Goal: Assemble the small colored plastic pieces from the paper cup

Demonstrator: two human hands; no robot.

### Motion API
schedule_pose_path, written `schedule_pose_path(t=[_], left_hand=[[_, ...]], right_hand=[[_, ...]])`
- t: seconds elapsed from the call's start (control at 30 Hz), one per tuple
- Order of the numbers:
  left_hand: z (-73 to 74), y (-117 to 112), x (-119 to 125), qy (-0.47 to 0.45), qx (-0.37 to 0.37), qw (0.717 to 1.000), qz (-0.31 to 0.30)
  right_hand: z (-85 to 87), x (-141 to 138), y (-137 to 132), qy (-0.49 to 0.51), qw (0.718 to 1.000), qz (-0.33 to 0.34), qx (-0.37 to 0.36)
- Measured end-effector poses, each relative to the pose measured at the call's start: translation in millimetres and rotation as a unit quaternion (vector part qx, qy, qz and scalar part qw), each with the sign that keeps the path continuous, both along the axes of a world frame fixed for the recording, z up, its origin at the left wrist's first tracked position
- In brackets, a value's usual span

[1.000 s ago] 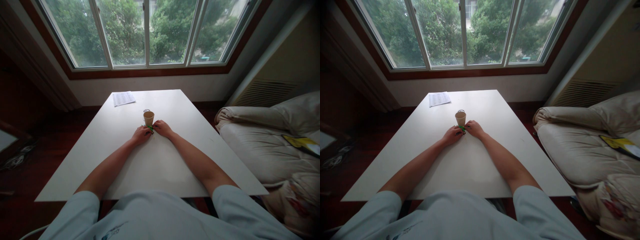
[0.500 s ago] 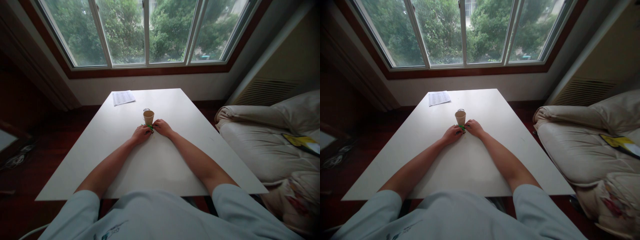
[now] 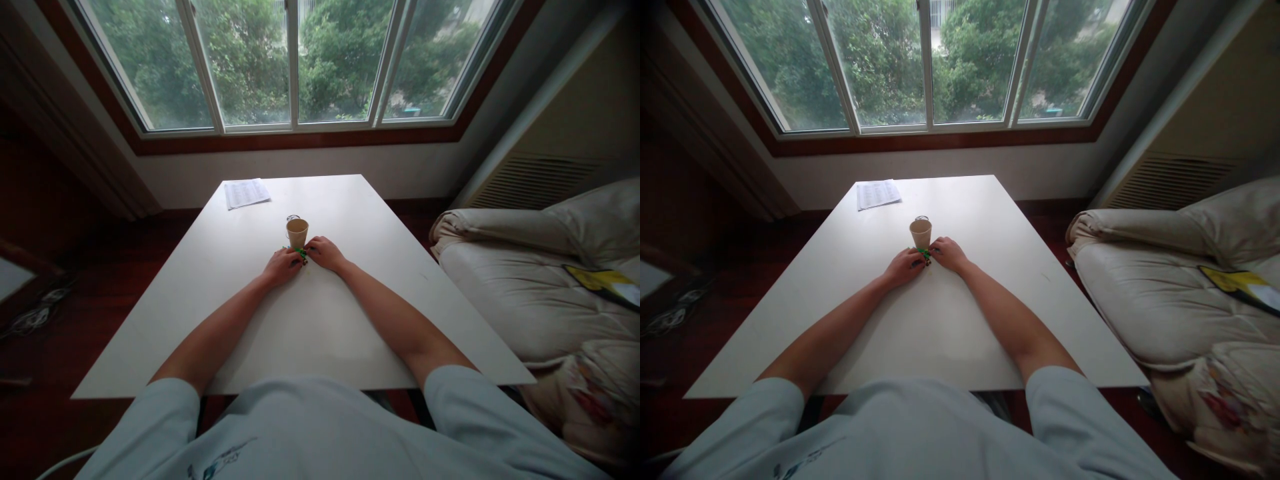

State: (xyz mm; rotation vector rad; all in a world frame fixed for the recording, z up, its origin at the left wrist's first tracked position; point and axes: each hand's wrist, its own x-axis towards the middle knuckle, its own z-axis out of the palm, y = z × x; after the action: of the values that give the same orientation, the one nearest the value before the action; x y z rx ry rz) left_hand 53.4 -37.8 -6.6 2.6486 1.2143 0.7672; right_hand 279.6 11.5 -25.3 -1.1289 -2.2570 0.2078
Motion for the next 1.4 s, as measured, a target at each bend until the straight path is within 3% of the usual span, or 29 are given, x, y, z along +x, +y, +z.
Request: schedule_pose_path(t=[1.4], left_hand=[[3.7, -3.6, 0.4, -0.002, -0.011, 1.000, 0.003]], right_hand=[[3.8, -0.7, -3.1, -0.008, 1.000, -0.006, -0.007]])
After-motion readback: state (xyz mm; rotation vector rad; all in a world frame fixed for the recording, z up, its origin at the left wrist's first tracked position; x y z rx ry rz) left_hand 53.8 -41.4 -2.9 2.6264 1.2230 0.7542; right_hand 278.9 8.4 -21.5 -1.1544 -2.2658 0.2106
